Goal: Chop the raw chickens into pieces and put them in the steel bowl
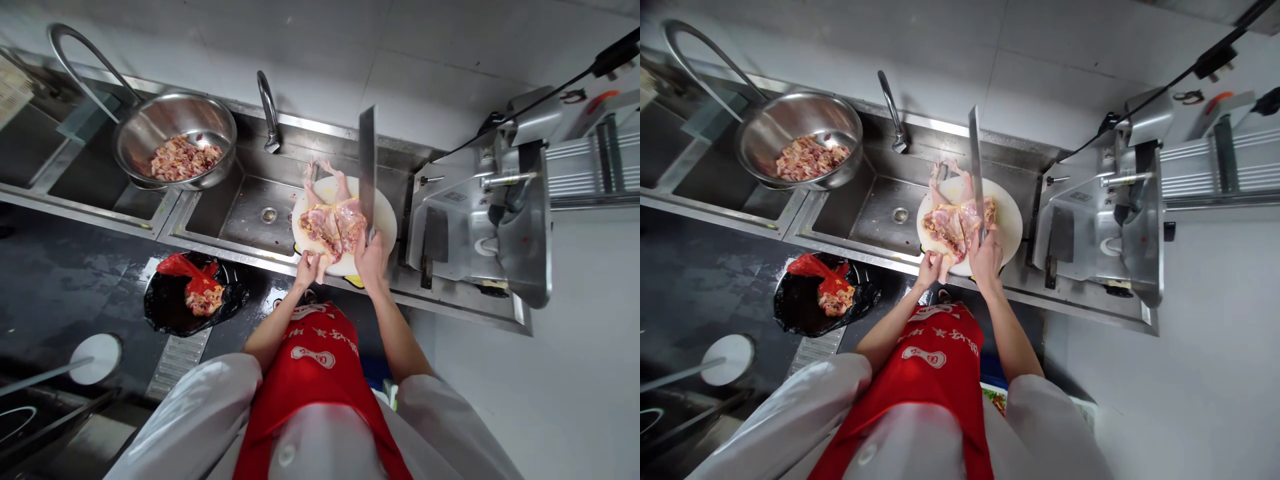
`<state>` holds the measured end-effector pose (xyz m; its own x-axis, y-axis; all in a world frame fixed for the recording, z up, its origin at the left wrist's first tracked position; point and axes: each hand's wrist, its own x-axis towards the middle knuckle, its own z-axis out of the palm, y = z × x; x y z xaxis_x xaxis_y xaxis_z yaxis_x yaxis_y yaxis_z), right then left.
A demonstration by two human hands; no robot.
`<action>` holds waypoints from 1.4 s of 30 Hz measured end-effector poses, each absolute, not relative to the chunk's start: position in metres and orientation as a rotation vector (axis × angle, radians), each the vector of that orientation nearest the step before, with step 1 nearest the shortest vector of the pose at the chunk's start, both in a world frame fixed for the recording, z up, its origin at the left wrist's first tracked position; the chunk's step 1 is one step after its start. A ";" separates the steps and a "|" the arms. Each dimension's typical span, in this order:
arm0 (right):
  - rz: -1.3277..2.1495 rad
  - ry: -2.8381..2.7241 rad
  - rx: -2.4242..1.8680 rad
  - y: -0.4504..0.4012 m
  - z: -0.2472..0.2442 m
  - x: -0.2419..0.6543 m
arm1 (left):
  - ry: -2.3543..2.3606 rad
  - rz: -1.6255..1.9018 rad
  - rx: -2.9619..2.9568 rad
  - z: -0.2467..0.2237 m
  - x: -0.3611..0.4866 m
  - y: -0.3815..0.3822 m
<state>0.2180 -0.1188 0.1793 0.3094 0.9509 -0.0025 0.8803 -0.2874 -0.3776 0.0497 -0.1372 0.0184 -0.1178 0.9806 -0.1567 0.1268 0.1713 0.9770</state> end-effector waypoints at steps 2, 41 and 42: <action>0.382 -1.651 -2.332 -0.125 0.170 0.210 | 1.456 1.083 1.126 0.022 0.049 -0.137; 0.859 -1.745 -2.499 -0.133 0.130 0.218 | 1.452 1.044 1.091 0.009 0.034 -0.135; 0.865 -1.740 -2.478 -0.130 0.132 0.225 | 1.451 1.040 1.079 0.007 0.033 -0.135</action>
<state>0.2254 -0.1296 0.1324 0.2387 0.8675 -0.4363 0.8716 -0.3895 -0.2976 0.0334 -0.1346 0.0070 -0.0930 0.9710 -0.2202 0.1035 0.2294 0.9678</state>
